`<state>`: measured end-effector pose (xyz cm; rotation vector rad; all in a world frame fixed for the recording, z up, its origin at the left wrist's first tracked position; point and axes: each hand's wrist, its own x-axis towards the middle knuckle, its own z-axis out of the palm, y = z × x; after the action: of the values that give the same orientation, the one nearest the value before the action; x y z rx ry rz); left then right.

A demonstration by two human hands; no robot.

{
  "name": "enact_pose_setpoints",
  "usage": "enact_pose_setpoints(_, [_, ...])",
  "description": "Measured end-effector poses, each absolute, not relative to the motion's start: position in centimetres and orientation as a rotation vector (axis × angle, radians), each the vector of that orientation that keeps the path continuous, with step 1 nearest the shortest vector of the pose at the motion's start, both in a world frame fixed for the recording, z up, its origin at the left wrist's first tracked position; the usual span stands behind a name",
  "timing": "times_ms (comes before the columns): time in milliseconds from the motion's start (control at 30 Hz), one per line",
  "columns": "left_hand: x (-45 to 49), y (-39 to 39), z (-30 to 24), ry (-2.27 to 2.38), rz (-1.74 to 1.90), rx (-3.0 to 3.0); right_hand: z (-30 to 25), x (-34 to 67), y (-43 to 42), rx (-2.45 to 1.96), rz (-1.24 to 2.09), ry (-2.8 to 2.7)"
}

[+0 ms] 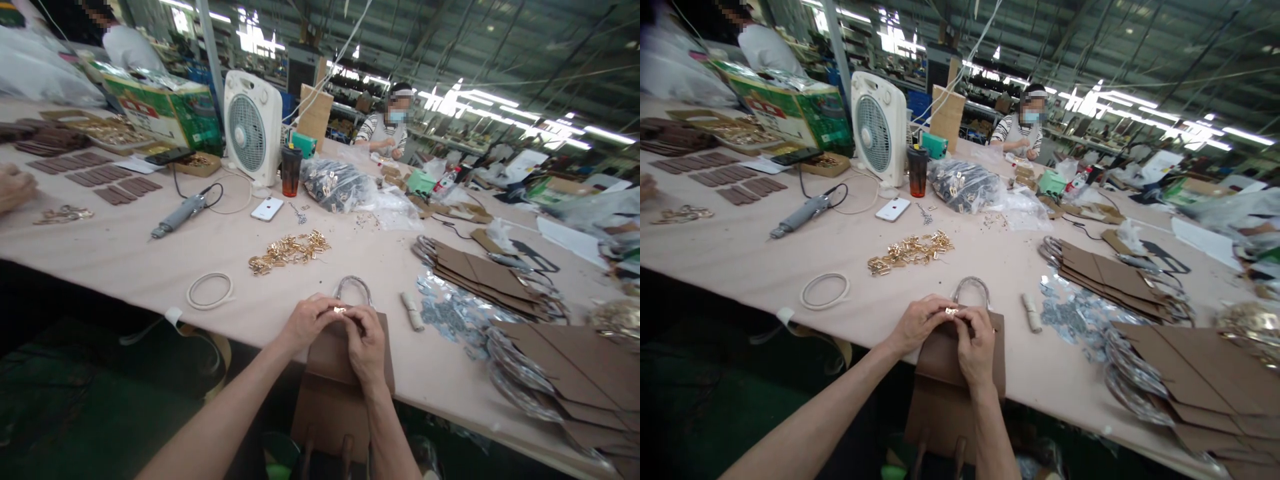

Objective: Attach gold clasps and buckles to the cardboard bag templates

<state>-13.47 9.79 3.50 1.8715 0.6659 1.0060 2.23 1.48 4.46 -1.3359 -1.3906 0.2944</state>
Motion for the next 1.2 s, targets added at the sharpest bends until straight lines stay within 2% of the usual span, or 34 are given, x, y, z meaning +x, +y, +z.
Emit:
enact_pose_setpoints(167, [-13.7, 9.8, 3.6, 0.685, 1.001, 1.837, 4.6, 2.0, 1.2, -1.349, 0.247, -1.394])
enact_pose_setpoints(400, [-13.7, 9.8, 3.5, 0.609, 1.037, 1.847, 4.6, 2.5, 1.4, -1.347, 0.508, -1.234])
enact_pose_setpoints(700, [-13.4, 9.8, 3.2, 0.559, 1.09, 1.957, 4.9, 2.5, 1.6, -1.423, 0.469, -1.277])
enact_pose_setpoints(1033, [-13.4, 10.1, 3.4, 0.479, 1.108, 2.096, 4.1, 2.8, 1.2, -1.132, 1.15, -0.918])
enact_pose_setpoints(1200, [-13.2, 10.1, 2.8, 0.466, 1.089, 2.191, 4.7, 2.9, 0.4, -1.104, 1.275, -0.791])
